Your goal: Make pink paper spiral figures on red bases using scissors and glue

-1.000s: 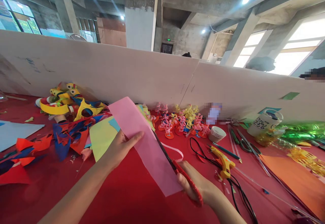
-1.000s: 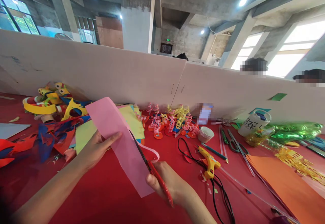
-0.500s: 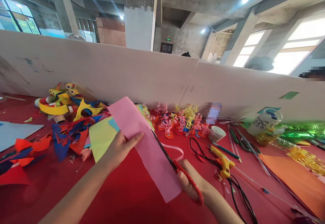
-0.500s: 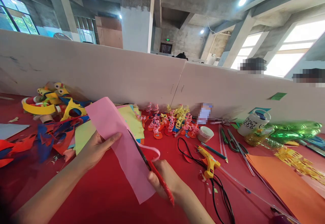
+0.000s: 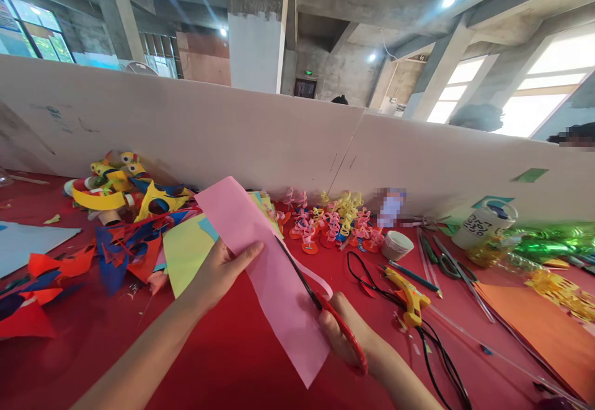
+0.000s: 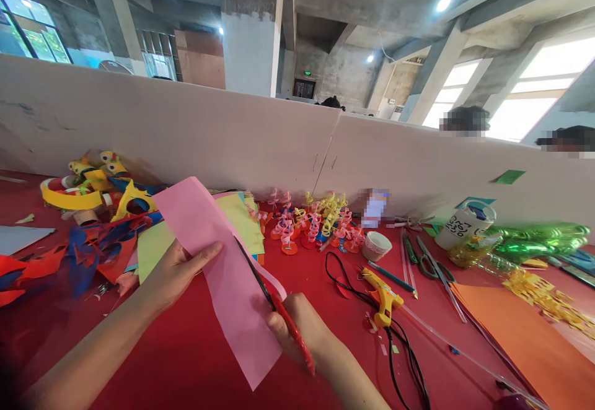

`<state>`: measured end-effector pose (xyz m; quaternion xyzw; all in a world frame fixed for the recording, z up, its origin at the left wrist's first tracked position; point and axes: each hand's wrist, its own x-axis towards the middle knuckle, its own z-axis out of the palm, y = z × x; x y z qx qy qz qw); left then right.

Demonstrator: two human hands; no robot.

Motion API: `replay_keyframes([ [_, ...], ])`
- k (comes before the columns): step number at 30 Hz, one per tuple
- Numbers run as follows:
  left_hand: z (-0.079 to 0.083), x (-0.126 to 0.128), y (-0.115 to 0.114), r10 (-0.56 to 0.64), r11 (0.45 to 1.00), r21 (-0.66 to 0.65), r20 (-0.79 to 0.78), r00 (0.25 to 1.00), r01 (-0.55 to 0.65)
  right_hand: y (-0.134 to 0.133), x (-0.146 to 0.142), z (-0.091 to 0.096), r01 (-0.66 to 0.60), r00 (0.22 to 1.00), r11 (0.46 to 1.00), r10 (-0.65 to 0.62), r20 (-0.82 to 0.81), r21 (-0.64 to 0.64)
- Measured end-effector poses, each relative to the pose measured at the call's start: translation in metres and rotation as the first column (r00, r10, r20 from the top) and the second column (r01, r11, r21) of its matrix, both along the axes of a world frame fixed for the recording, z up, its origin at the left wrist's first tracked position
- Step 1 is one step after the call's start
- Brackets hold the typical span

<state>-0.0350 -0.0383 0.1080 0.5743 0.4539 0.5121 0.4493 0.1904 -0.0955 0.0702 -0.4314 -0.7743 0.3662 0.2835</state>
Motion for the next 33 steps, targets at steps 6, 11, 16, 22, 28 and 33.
replay_keyframes([
  [6,0.009,-0.002,0.002,0.063,0.995,0.061,0.142,0.988,-0.073,0.001,0.002,0.0,0.026,0.999,1.0,-0.026,0.025,-0.007],
  [11,0.013,0.0,0.002,0.101,0.989,0.086,0.18,0.978,-0.118,0.0,0.001,0.01,-0.02,0.999,0.996,0.017,0.031,0.088],
  [16,0.005,0.003,0.002,0.146,0.982,0.104,0.117,0.982,-0.158,-0.004,0.0,0.018,-0.053,0.996,0.992,0.061,-0.062,0.115],
  [22,0.003,0.004,-0.002,0.081,0.993,0.084,0.001,0.997,-0.081,-0.005,-0.001,0.024,-0.067,0.992,0.998,0.068,-0.111,0.013],
  [28,0.003,0.003,-0.004,0.092,0.992,0.089,-0.091,0.992,-0.084,-0.004,0.0,0.016,-0.035,0.989,0.999,0.032,-0.143,-0.022],
  [33,0.004,0.003,-0.004,0.072,0.995,0.077,-0.074,0.995,-0.067,-0.003,0.002,0.008,0.007,0.99,0.997,-0.018,-0.138,-0.082],
])
